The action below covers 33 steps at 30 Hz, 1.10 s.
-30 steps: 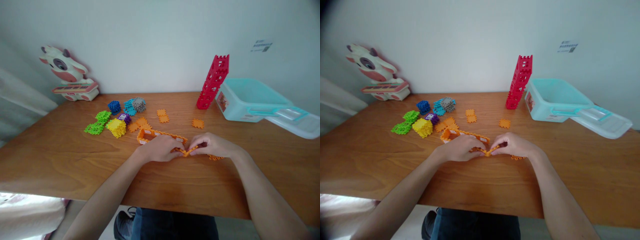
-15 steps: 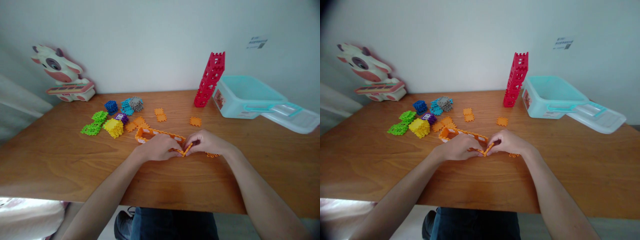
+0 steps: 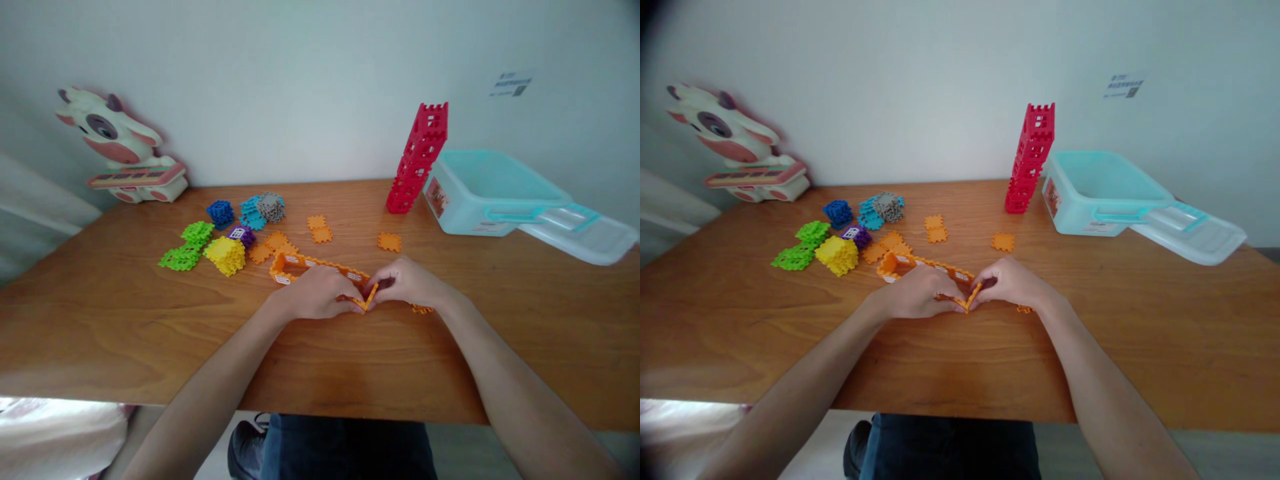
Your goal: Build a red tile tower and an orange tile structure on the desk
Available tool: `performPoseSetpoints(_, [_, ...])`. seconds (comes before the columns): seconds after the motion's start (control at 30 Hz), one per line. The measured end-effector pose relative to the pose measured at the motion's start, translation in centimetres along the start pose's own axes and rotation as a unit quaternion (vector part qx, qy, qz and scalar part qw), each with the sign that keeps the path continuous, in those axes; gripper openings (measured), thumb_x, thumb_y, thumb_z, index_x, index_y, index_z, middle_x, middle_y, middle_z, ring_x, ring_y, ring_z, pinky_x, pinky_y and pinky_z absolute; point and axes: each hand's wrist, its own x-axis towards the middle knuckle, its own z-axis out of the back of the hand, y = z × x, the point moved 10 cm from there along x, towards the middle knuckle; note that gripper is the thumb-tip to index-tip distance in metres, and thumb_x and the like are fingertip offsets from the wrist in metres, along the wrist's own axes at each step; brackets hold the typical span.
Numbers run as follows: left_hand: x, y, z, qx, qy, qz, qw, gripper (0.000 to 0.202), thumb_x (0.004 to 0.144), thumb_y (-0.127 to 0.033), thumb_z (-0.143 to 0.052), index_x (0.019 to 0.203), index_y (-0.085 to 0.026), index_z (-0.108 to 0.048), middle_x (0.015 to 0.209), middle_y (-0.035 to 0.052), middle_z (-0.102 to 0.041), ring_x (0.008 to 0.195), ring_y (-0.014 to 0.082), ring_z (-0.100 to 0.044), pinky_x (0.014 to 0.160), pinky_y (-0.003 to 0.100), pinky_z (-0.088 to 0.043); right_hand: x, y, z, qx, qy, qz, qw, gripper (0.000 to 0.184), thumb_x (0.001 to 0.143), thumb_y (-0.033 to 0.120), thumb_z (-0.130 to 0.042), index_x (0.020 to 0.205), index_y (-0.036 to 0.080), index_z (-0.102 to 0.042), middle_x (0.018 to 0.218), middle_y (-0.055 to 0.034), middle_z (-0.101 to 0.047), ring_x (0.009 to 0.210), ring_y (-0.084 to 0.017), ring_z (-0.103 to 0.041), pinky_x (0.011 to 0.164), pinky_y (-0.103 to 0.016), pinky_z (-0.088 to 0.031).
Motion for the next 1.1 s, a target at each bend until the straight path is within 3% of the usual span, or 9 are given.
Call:
performPoseSetpoints(0.23, [-0.3,-0.2,0.4,0.030,-0.009,0.007,0.999,0.014,0.095,-0.022,-0.065,0.098,-0.025,-0.078,0.098,0.0002,-0.080,0.085,0.0158,-0.072,0.074,0.025,-0.045,-0.8,0.0,1.0,0.017,-0.009,-0.019,1.000,0.040,0.069,0.055,-0.085,0.097,0.026,-0.082,0.088,-0.0019,-0.082,0.080,-0.023,-0.074,0.071,-0.030,-0.053])
performPoseSetpoints(0.3, [-0.3,-0.3,0.5,0.043,-0.008,0.014,0.999,0.013,0.094,-0.031,-0.067,0.090,-0.022,-0.076,0.088,0.0004,-0.078,0.078,0.0162,-0.070,0.069,0.026,-0.043,-1.2,-0.2,2.2,0.002,-0.037,-0.020,0.999,0.040,0.074,0.058,-0.080,0.095,0.024,-0.081,0.087,-0.0037,-0.080,0.077,-0.022,-0.072,0.068,-0.031,-0.053])
performPoseSetpoints(0.4, [-0.2,-0.3,0.6,0.064,-0.025,0.045,0.997,0.039,0.092,-0.056,-0.066,0.078,-0.020,-0.072,0.076,0.0007,-0.073,0.069,0.0170,-0.067,0.060,0.027,-0.037,-1.7,-0.2,3.6,-0.006,-0.073,-0.004,0.997,0.041,0.081,0.060,-0.073,0.096,0.022,-0.077,0.086,-0.0051,-0.078,0.075,-0.021,-0.069,0.068,-0.033,-0.053])
performPoseSetpoints(0.47, [-0.1,-0.2,0.8,0.088,-0.044,0.065,0.993,0.046,0.090,-0.064,-0.064,0.078,-0.020,-0.071,0.077,0.0018,-0.073,0.071,0.0184,-0.067,0.060,0.028,-0.036,-1.7,-0.2,3.6,0.009,-0.066,0.007,0.998,0.042,0.080,0.057,-0.075,0.104,0.022,-0.073,0.090,-0.0056,-0.078,0.078,-0.021,-0.070,0.071,-0.034,-0.055])
performPoseSetpoints(0.67, [0.0,0.0,-0.1,0.118,-0.033,0.043,0.992,0.024,0.093,-0.040,-0.068,0.080,-0.020,-0.071,0.083,0.0031,-0.074,0.074,0.0188,-0.066,0.064,0.028,-0.039,-0.9,-1.0,2.8,-0.022,-0.064,0.012,0.998,0.033,0.083,0.044,-0.071,0.106,0.022,-0.071,0.092,-0.0064,-0.077,0.079,-0.021,-0.070,0.073,-0.035,-0.056])
performPoseSetpoints(0.77, [-0.1,0.6,0.0,0.101,-0.033,0.043,0.993,0.023,0.096,-0.038,-0.066,0.082,-0.020,-0.070,0.084,0.0018,-0.074,0.073,0.0173,-0.066,0.063,0.027,-0.038,-0.6,-0.8,2.4,-0.029,-0.066,0.040,0.997,0.030,0.088,0.035,-0.065,0.114,0.021,-0.070,0.097,-0.0066,-0.077,0.081,-0.020,-0.070,0.075,-0.035,-0.057])
performPoseSetpoints(0.93, [0.0,0.4,0.0,0.109,-0.030,0.019,0.993,0.024,0.094,-0.040,-0.069,0.082,-0.019,-0.069,0.082,0.0019,-0.073,0.075,0.0179,-0.067,0.065,0.027,-0.038,-1.0,2.3,2.4,-0.089,-0.121,0.159,0.976,0.048,0.095,0.017,-0.050,0.141,0.030,-0.059,0.117,-0.0063,-0.072,0.102,-0.021,-0.067,0.090,-0.039,-0.056])
performPoseSetpoints(1.03, [0.1,-0.1,0.2,0.125,-0.043,-0.004,0.991,0.037,0.094,-0.051,-0.067,0.077,-0.018,-0.066,0.081,0.0037,-0.072,0.078,0.0199,-0.068,0.068,0.029,-0.040,-1.4,4.4,1.7,-0.139,-0.130,0.222,0.956,0.053,0.095,0.008,-0.044,0.137,0.033,-0.063,0.120,-0.0066,-0.068,0.109,-0.021,-0.065,0.096,-0.039,-0.053])
performPoseSetpoints(1.1, [0.1,-0.3,0.2,0.132,-0.057,-0.022,0.989,0.043,0.093,-0.057,-0.065,0.075,-0.018,-0.066,0.080,0.0044,-0.072,0.079,0.0206,-0.068,0.070,0.029,-0.041,-1.5,5.0,1.4,-0.166,-0.133,0.229,0.950,0.053,0.092,0.005,-0.042,0.130,0.031,-0.068,0.115,-0.0074,-0.068,0.106,-0.021,-0.065,0.095,-0.039,-0.053])
